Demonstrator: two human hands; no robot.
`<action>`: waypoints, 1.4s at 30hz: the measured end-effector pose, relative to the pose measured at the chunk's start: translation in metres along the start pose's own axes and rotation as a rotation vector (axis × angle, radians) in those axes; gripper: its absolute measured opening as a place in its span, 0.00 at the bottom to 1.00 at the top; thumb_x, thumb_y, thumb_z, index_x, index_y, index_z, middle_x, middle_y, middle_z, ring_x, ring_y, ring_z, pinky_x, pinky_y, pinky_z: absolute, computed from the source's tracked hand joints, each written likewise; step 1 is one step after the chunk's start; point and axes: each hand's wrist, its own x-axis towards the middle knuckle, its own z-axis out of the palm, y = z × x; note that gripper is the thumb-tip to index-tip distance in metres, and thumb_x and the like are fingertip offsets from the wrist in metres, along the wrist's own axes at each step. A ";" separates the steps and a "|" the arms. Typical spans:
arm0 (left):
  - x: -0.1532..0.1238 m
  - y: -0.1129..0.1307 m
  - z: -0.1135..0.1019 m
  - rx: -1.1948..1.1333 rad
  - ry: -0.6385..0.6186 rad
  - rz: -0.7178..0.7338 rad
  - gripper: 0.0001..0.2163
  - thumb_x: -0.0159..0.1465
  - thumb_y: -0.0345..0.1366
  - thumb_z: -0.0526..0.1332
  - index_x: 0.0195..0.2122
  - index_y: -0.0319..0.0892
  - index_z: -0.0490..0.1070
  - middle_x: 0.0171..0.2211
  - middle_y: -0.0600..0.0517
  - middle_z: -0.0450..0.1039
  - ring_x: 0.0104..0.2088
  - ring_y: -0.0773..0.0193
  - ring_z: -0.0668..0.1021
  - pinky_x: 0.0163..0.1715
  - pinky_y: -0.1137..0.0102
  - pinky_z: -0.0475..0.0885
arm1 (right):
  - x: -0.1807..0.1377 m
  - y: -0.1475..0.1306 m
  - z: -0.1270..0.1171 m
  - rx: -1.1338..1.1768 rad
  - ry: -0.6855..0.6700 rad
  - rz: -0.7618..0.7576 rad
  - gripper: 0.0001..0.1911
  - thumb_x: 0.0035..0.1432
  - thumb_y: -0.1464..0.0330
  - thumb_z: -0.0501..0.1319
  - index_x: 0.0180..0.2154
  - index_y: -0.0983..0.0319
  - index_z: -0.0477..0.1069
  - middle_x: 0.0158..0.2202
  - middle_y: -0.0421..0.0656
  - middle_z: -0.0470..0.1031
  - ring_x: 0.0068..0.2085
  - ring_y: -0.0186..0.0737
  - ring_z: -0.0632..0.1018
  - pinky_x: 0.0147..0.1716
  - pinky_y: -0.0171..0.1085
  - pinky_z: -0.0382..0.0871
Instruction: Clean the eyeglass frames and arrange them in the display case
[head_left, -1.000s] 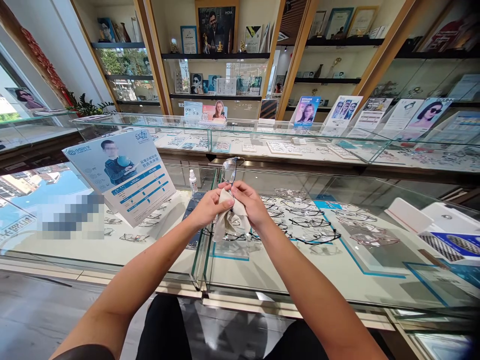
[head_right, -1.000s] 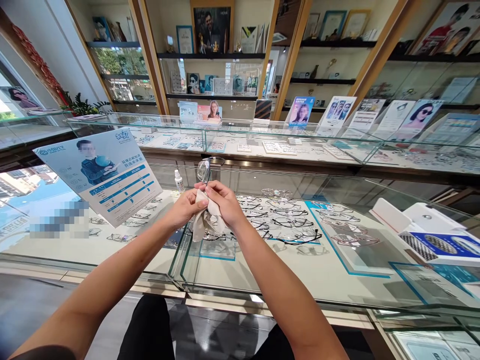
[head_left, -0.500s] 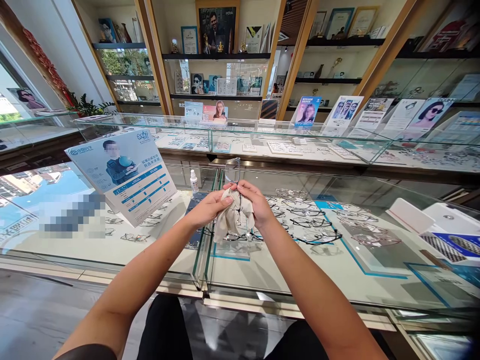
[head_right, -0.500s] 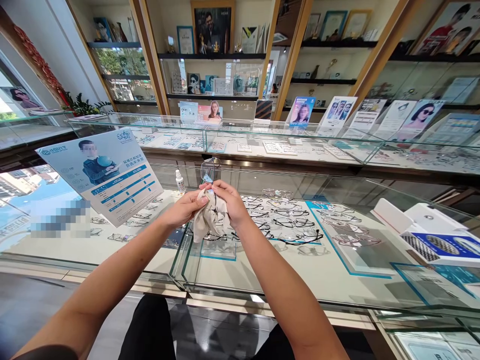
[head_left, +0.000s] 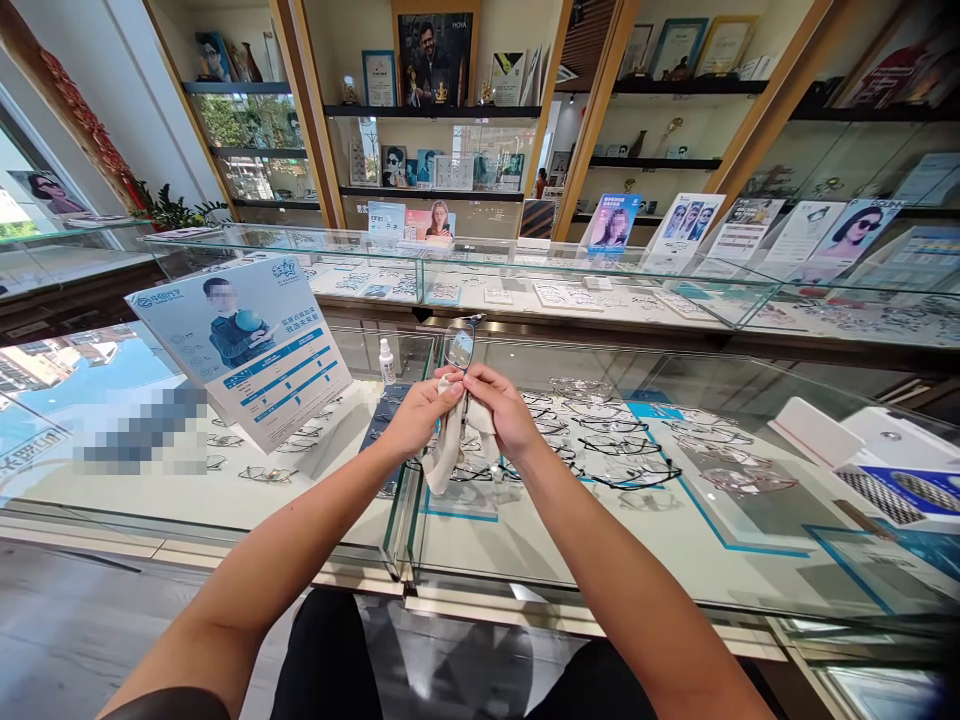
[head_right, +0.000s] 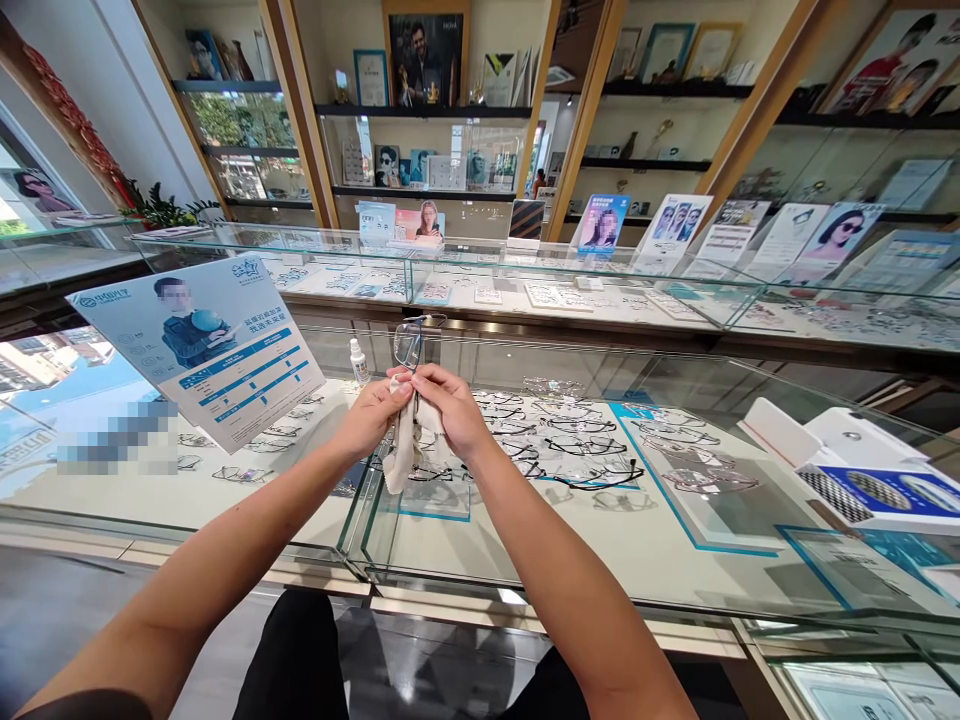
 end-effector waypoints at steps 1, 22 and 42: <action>0.000 0.001 -0.001 -0.009 -0.002 0.002 0.27 0.59 0.60 0.77 0.40 0.37 0.80 0.32 0.52 0.76 0.32 0.67 0.74 0.35 0.73 0.69 | 0.000 0.000 -0.001 0.004 0.006 0.004 0.16 0.52 0.54 0.81 0.29 0.57 0.81 0.46 0.44 0.89 0.54 0.51 0.84 0.57 0.46 0.78; -0.001 0.006 0.001 0.179 0.027 0.080 0.29 0.62 0.64 0.73 0.41 0.38 0.80 0.31 0.52 0.76 0.33 0.64 0.72 0.37 0.71 0.68 | 0.003 -0.001 -0.004 -0.002 0.040 0.054 0.19 0.47 0.52 0.82 0.30 0.57 0.82 0.49 0.45 0.89 0.54 0.53 0.85 0.55 0.47 0.81; -0.003 0.010 0.002 0.286 0.019 0.105 0.26 0.65 0.62 0.70 0.34 0.39 0.77 0.28 0.52 0.72 0.34 0.62 0.71 0.38 0.70 0.67 | 0.003 0.001 -0.009 0.002 0.011 0.071 0.18 0.51 0.52 0.81 0.33 0.57 0.83 0.55 0.46 0.87 0.56 0.53 0.85 0.52 0.46 0.82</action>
